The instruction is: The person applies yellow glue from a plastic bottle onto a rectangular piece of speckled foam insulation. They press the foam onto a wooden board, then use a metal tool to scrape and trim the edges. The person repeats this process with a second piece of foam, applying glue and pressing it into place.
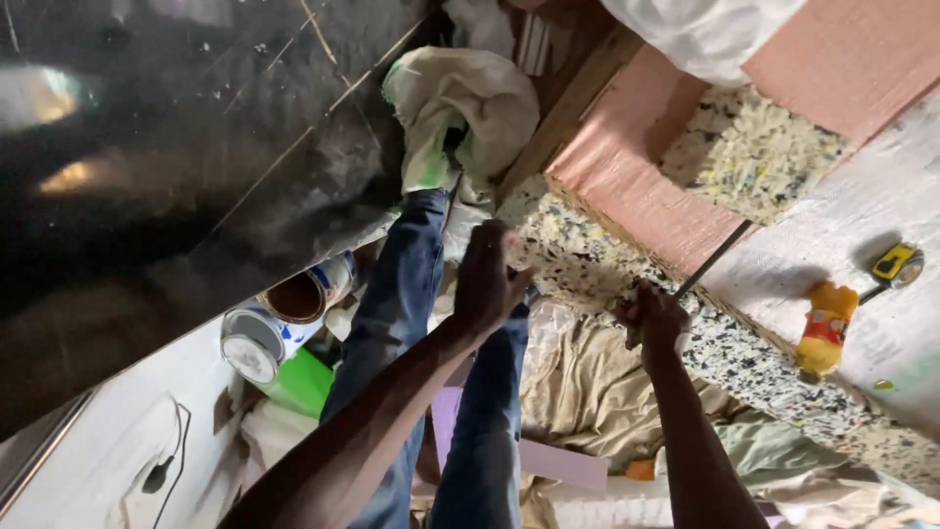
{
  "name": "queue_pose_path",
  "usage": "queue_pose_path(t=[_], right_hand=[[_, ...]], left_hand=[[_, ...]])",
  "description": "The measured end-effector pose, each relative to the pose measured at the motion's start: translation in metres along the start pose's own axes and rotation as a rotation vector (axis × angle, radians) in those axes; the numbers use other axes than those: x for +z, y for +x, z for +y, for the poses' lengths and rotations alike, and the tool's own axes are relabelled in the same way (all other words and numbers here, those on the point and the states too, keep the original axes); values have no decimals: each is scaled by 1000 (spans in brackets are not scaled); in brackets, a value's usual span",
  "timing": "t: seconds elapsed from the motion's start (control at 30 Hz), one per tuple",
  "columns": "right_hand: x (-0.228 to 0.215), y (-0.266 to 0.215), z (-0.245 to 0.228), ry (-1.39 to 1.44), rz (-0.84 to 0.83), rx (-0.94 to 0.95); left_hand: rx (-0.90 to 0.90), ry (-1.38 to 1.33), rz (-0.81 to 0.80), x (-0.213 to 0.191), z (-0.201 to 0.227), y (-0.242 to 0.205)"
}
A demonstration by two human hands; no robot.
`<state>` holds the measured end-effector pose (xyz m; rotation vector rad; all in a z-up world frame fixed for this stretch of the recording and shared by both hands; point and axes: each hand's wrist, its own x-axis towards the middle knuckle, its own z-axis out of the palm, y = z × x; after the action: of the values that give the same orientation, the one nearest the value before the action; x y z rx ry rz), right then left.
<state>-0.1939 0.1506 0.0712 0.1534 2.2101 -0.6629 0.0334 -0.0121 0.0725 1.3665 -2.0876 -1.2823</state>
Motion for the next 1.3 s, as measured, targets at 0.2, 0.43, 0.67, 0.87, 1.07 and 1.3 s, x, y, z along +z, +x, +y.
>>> queue_pose_path(t=[0.2,0.43,0.67,0.87,1.07,1.3], right_hand=[[-3,16,7,-95,-69,49],[-2,11,2,-115,-67,76],[4,13,-6,-135,-88,101],[-7,32,20,-168,-59,90],[8,-2,-28,-145,-63,82],[6,0,-14,-91,-37,4]], left_hand=[[-492,-218,-236,-44,-12,33],[-552,-222,-502,-6,-50,36],[-524,-235,-547,14,-73,37],[-501,-197,-351,-30,-22,46],[-519,-410,-408,-38,-19,48],[-478,-286,-424,-1,-39,30]])
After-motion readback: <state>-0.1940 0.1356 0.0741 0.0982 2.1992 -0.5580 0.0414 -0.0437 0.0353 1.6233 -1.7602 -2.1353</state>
